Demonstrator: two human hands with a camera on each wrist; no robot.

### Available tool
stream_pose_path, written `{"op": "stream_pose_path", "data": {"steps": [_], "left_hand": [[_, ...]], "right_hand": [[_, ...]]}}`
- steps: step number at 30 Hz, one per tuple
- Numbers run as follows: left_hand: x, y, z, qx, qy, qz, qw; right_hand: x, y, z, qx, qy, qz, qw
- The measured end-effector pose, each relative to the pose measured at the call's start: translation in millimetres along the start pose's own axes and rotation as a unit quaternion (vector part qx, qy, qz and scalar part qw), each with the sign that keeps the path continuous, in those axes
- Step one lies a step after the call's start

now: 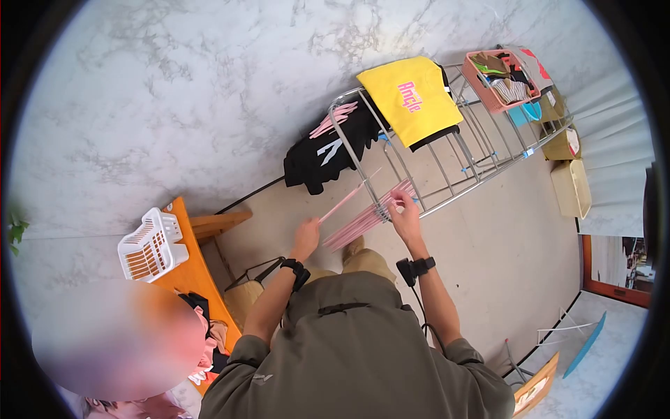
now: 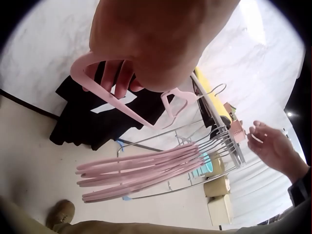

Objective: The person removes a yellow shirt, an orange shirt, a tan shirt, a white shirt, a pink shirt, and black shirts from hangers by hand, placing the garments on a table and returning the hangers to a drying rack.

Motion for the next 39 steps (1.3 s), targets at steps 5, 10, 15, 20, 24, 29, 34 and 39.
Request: {"op": "stream_pose_path", "data": {"steps": [5,10,15,20,24,29,34,39], "left_hand": [[-6,21,-2,0.003,0.032,-0.033,0.999],[-6,30,-8,-0.008,0.064,-0.061,0.996],[-15,34,-14,0.063,0.133,-0.156,0.977],[-94,-12,-45,0.064,0.134,0.040,0.988],[-177,-49,-75,0.055,0.073,0.178,0.980],[-236,-19,-86,-0.064,-0.003,0.062,0.996],[-244,0,-78,-0.038,-0.027,-0.023,0.999],[-220,-8,-70,0.170,-0.084,0.061,0.980]], "right_hand": [[-39,39,11,0.077,0.028,-0.113,0.990],[-43,60,20,0.115,0.018,-0.137,0.984],[-31,58,25,0.129,0.054,-0.118,0.983],[-25,57,14,0.128,0.079,-0.054,0.987],[-22,62,15,0.128,0.142,-0.058,0.980],[-17,59,13,0.151,0.154,-0.065,0.974],[-13,59,9,0.132,0.141,-0.046,0.980],[-13,60,1,0.129,0.074,-0.018,0.989]]}}
Point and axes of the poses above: each hand's wrist, its own x-axis away from the middle knuckle, its own y-axis out of the palm, z = x × y, the point moved 6 cm from there along -x, towards the middle knuckle, and after that the axes turned 7 degrees about -x, right-handed, at the moved point
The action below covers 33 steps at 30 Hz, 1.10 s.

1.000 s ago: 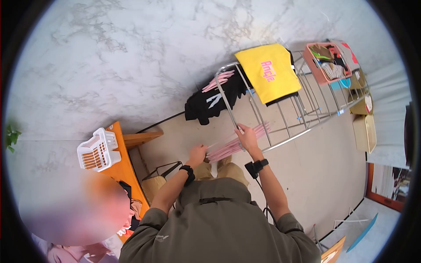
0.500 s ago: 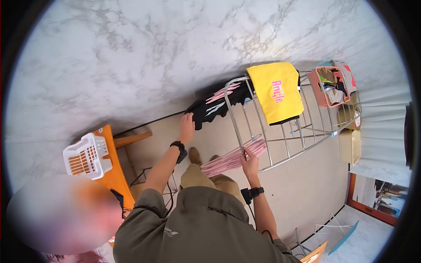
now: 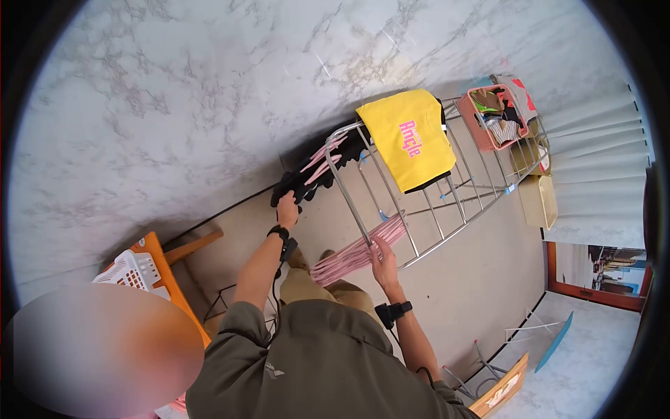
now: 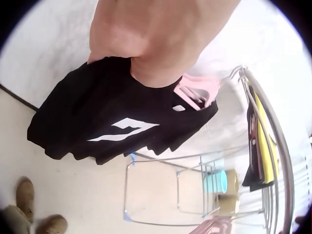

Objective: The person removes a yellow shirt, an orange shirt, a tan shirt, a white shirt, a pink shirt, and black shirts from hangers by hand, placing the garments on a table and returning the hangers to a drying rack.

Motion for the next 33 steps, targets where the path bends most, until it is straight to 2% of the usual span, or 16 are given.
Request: {"op": "stream_pose_path", "data": {"steps": [2,3,9,14,15,17,19,20,21,22,24,25,27,28,30,33], "left_hand": [[13,7,-14,-0.004,0.045,0.021,0.999],[25,3,-19,0.018,0.083,0.075,0.994],[99,-51,-8,-0.003,0.100,0.134,0.986],[142,-98,-24,-0.051,0.060,0.134,0.988],[154,-108,-28,-0.062,0.081,0.139,0.985],[184,-131,-30,-0.082,0.076,0.161,0.981],[215,-162,-7,-0.129,0.009,0.105,0.986],[234,-177,3,-0.136,-0.022,0.125,0.983],[251,-191,18,-0.136,-0.012,0.151,0.979],[266,-203,29,-0.137,0.001,0.173,0.975],[301,-221,37,-0.174,-0.028,0.194,0.965],[316,-229,41,-0.174,-0.040,0.200,0.963],[342,-242,47,-0.171,-0.063,0.220,0.958],[356,-247,46,-0.184,-0.072,0.228,0.953],[382,-254,38,-0.189,-0.096,0.249,0.945],[422,-262,31,-0.203,-0.135,0.311,0.919]], "right_hand": [[-5,0,-6,-0.003,-0.064,-0.023,0.998],[-6,-1,-7,-0.008,-0.066,-0.022,0.998],[-20,-4,-27,-0.077,-0.045,-0.051,0.995],[-24,17,-44,-0.119,-0.108,-0.163,0.974],[-24,26,-45,-0.129,-0.113,-0.180,0.969],[-28,48,-52,-0.155,-0.166,-0.217,0.949],[-30,72,-65,-0.192,-0.218,-0.249,0.924],[-29,82,-74,-0.225,-0.251,-0.252,0.907],[-29,95,-83,-0.227,-0.260,-0.270,0.899],[-25,101,-101,-0.186,-0.286,-0.244,0.908],[-7,113,-136,-0.157,-0.362,-0.221,0.892],[2,119,-148,-0.161,-0.366,-0.239,0.885],[30,138,-169,-0.133,-0.415,-0.375,0.818],[38,147,-174,-0.132,-0.423,-0.389,0.808],[63,175,-176,-0.098,-0.401,-0.510,0.755],[99,176,-209,-0.102,-0.413,-0.540,0.726]]}}
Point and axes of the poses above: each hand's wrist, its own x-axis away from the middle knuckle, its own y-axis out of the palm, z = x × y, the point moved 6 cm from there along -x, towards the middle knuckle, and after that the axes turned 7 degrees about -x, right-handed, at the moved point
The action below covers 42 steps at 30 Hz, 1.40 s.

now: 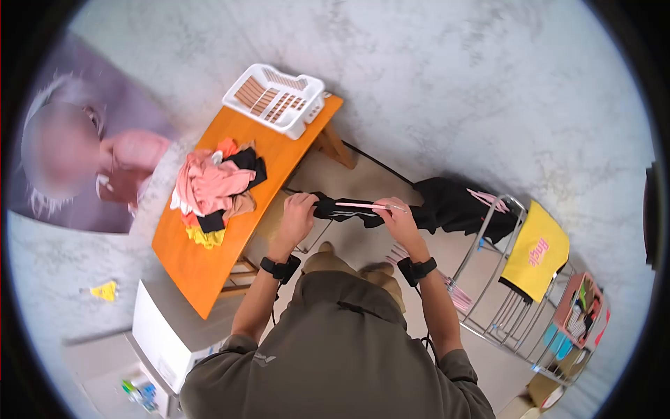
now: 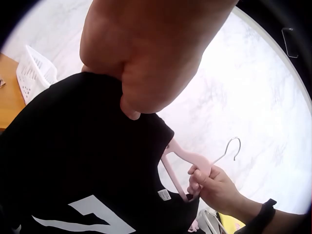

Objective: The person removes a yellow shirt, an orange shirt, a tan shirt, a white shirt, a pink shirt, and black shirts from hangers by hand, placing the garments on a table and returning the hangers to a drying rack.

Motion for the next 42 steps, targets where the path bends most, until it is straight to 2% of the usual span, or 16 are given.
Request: {"op": "stream_pose_path", "data": {"steps": [3,5,7,9,18,20,23,24,26,27,29,31,33,34,40,42], "left_hand": [[12,-25,-12,-0.004,-0.046,0.048,0.998],[22,-44,-26,-0.074,-0.093,0.141,0.983],[27,-46,-52,-0.065,-0.134,0.156,0.976],[33,-52,-80,-0.054,-0.155,0.187,0.969],[50,-81,-171,-0.040,-0.168,0.177,0.969],[51,-90,-181,-0.031,-0.171,0.169,0.970],[53,-88,-198,-0.032,-0.164,0.156,0.974],[53,-87,-203,-0.040,-0.152,0.155,0.975],[54,-85,-214,-0.032,-0.154,0.152,0.976],[53,-85,-218,-0.025,-0.156,0.150,0.976],[51,-87,-229,0.005,-0.165,0.133,0.977],[52,-90,-237,0.030,-0.175,0.118,0.977],[48,-98,-234,0.108,-0.131,0.107,0.980],[47,-104,-232,0.105,-0.130,0.109,0.980],[36,-112,-220,0.177,-0.125,0.074,0.974],[31,-108,-222,0.202,-0.092,0.080,0.972]], "right_hand": [[-25,34,-20,-0.003,-0.021,-0.016,1.000],[-40,58,-37,0.013,-0.044,-0.018,0.999],[-53,76,-65,0.049,-0.081,0.009,0.995],[-65,97,-88,0.069,-0.067,0.011,0.995],[-93,195,-141,0.156,-0.074,0.054,0.983],[-99,209,-136,0.193,0.031,0.012,0.981],[-105,218,-138,0.210,0.005,0.015,0.978],[-107,221,-140,0.211,0.005,0.013,0.977],[-108,219,-136,0.189,0.085,0.017,0.978],[-108,217,-131,0.190,0.085,0.017,0.978],[-112,204,-125,0.244,0.020,0.032,0.969],[-117,193,-129,0.251,0.007,0.030,0.968],[-120,182,-128,0.231,0.071,0.010,0.970],[-119,175,-126,0.214,0.081,0.019,0.973],[-113,133,-116,0.158,0.095,0.005,0.983],[-114,119,-112,0.145,0.100,0.000,0.984]]}}
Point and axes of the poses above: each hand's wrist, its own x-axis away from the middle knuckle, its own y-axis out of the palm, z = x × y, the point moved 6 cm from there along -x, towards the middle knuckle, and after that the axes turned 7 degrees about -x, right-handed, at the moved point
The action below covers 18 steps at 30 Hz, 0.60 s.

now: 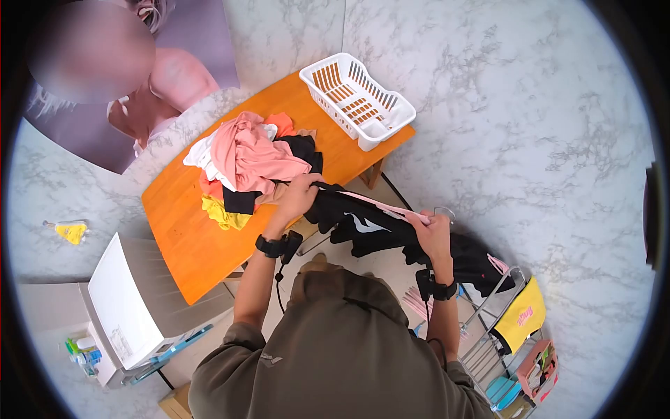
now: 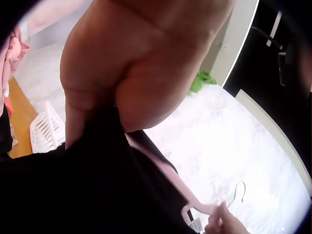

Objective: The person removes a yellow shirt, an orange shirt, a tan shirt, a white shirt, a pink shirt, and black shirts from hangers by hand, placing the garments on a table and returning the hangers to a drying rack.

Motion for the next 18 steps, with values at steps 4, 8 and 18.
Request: {"op": "stream_pose_path", "data": {"steps": [4,8,18], "left_hand": [[4,15,-7,0.275,-0.220,-0.144,0.925],[2,38,-9,0.287,-0.231,-0.152,0.917],[8,59,3,0.331,-0.298,-0.188,0.875]], "right_hand": [[4,-19,19,-0.084,-0.020,-0.014,0.996],[4,-33,35,-0.111,-0.031,-0.012,0.993],[0,-43,54,-0.332,-0.042,0.074,0.940]]}}
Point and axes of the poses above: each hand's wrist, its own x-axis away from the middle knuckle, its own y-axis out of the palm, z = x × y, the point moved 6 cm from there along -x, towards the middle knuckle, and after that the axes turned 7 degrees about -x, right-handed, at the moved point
